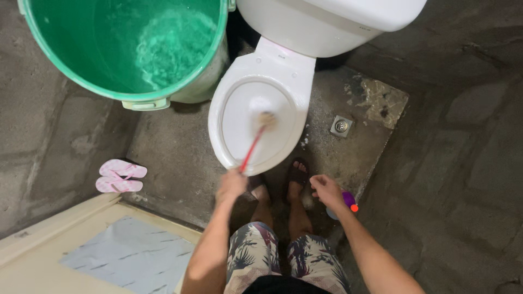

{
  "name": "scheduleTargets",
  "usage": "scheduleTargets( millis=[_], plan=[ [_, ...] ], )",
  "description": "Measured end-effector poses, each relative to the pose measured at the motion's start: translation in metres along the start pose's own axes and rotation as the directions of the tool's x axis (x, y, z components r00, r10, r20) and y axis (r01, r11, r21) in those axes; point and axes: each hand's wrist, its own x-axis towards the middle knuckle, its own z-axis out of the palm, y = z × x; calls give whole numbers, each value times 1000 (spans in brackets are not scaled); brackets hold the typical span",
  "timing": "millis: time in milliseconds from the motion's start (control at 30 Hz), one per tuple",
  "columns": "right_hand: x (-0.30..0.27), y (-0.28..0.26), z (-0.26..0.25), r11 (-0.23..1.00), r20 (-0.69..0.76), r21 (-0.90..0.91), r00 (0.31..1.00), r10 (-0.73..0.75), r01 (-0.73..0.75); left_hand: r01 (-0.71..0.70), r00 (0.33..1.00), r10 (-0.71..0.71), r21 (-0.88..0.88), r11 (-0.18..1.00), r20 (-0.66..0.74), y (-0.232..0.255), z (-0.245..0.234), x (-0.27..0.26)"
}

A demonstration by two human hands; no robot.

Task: The person cleans the inside and rim of a toilet bowl using a long-handled brush and a blue scrubbing tool.

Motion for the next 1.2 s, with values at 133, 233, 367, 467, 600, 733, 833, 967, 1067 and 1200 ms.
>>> scheduleTargets(
  millis=[133, 233, 367, 467, 600, 733, 833, 967, 1067, 1200],
  plan=[
    [5, 8, -2, 1000, -9, -20, 1000, 5, -5, 19, 997, -24, -72, 997, -74, 9, -20, 16],
    [6, 6, 0, 1000, -7, 4, 1000, 1, -1, -253, 963, 237, -123, 960, -125, 18, 39, 50],
    [-5, -5, 6, 999, 0, 32, 1000, -29, 28, -246, 969, 246, -2, 969, -12, -16, 50, 27],
    [-15, -19, 10, 998, 2, 57, 1000, -6, 6, -22, 998, 16, 114, 993, 55, -35, -5, 9],
    [-24, -32, 16, 999, 10, 47, 1000, -24, 24, -152, 986, 154, 41, 988, -64, -15, -2, 43],
    [-26, -30, 19, 1000, 16, 27, 1000, -7, 6, -302, 951, 305, 54, 952, -60, -13, 60, 53],
    [-18, -27, 27, 999, 14, 41, 1000, -19, 18, -141, 986, 120, 185, 973, 119, -50, 31, 21],
    [-11, -21, 30, 999, 6, 38, 999, -34, 34, 17, 1000, -14, 141, 990, -22, -53, -12, 16],
    [-11, -18, 34, 1000, 2, 20, 1000, 10, -10, -112, 992, 110, -23, 993, -58, -17, 14, 38],
    [-3, -10, 41, 988, 13, 91, 992, -123, 121, -338, 938, 326, -100, 936, -117, -5, 60, 12]
  ],
)
